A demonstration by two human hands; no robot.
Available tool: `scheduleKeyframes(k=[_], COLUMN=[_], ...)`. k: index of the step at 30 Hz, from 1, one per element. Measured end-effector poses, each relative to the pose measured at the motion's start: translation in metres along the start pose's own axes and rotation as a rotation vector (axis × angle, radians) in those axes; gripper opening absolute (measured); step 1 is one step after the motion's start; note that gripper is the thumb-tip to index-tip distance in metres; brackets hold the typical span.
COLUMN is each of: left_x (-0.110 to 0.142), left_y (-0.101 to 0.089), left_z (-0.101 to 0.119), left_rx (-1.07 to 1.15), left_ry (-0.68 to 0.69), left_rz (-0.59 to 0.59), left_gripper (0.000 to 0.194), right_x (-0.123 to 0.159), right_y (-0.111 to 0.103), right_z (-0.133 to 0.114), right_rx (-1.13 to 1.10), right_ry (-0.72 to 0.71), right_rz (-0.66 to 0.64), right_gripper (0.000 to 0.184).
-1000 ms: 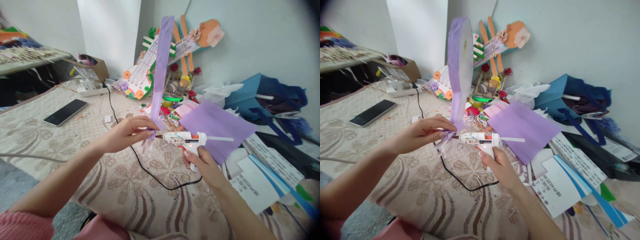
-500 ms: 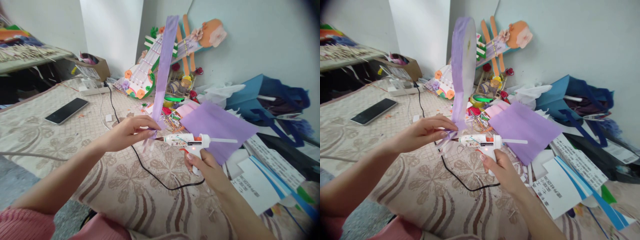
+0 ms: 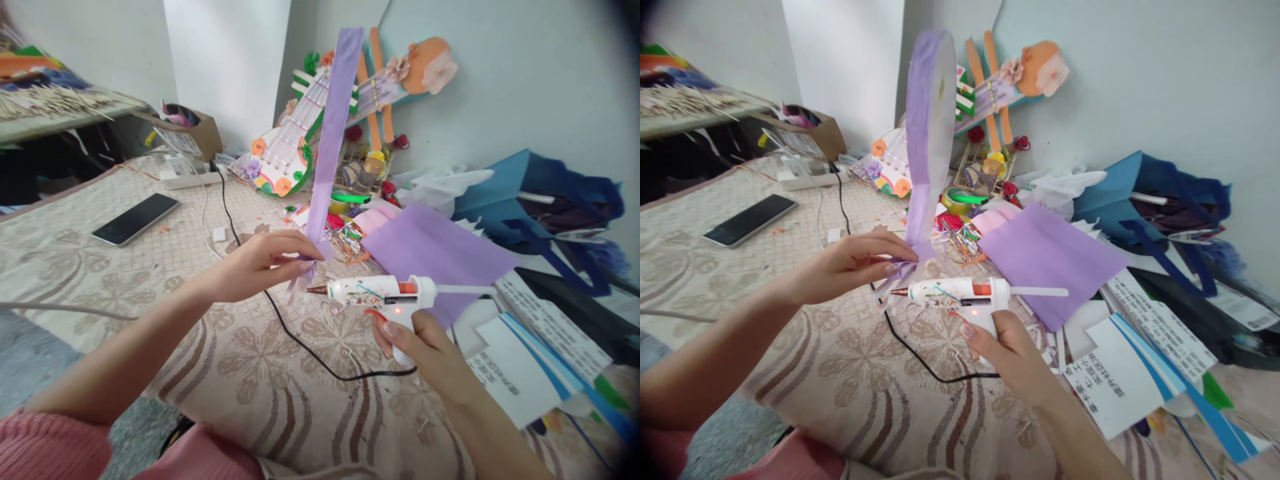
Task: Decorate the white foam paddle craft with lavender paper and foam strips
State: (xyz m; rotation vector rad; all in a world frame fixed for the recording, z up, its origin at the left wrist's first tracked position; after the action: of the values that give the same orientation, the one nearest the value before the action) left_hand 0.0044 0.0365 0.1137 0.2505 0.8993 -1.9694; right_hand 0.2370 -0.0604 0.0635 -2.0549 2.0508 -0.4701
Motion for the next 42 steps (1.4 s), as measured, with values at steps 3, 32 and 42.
scheduleKeyframes(k=[3,32,42], left_x=[0.0,0.001,0.0], left_y=[0.0,-0.001,0.001], left_z=[0.0,0.001,0.0], left_rx=[-0.001,-0.013,-0.004], left_ry=[0.002,0.009,-0.003], left_rz=[0.003,0.017,0.016], left_gripper=[0.024,0.022,0.023], right_x=[-0.003,-0.005,0.005], right_y=[-0.001,0.002,0.002], right_z=[0.001,0.018,0.011], right_rx=[0.012,-0.074,-0.064], right_ry=[-0.033,-0.009,0.011], right_rz=[0.018,-0.014,-0.021], right_gripper=[0.053,0.048,0.05])
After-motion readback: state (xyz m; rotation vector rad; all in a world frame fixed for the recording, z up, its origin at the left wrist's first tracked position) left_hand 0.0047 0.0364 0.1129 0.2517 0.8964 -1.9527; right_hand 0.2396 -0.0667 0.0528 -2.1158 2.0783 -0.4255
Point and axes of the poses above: each hand's wrist, its own x-axis away from the middle knuckle, its own y-axis out of the palm, z = x × y, the point moved 5 cm from there along -x, towards the middle knuckle, and after that the axes turned 13 degrees about z, right-handed, at the moved point
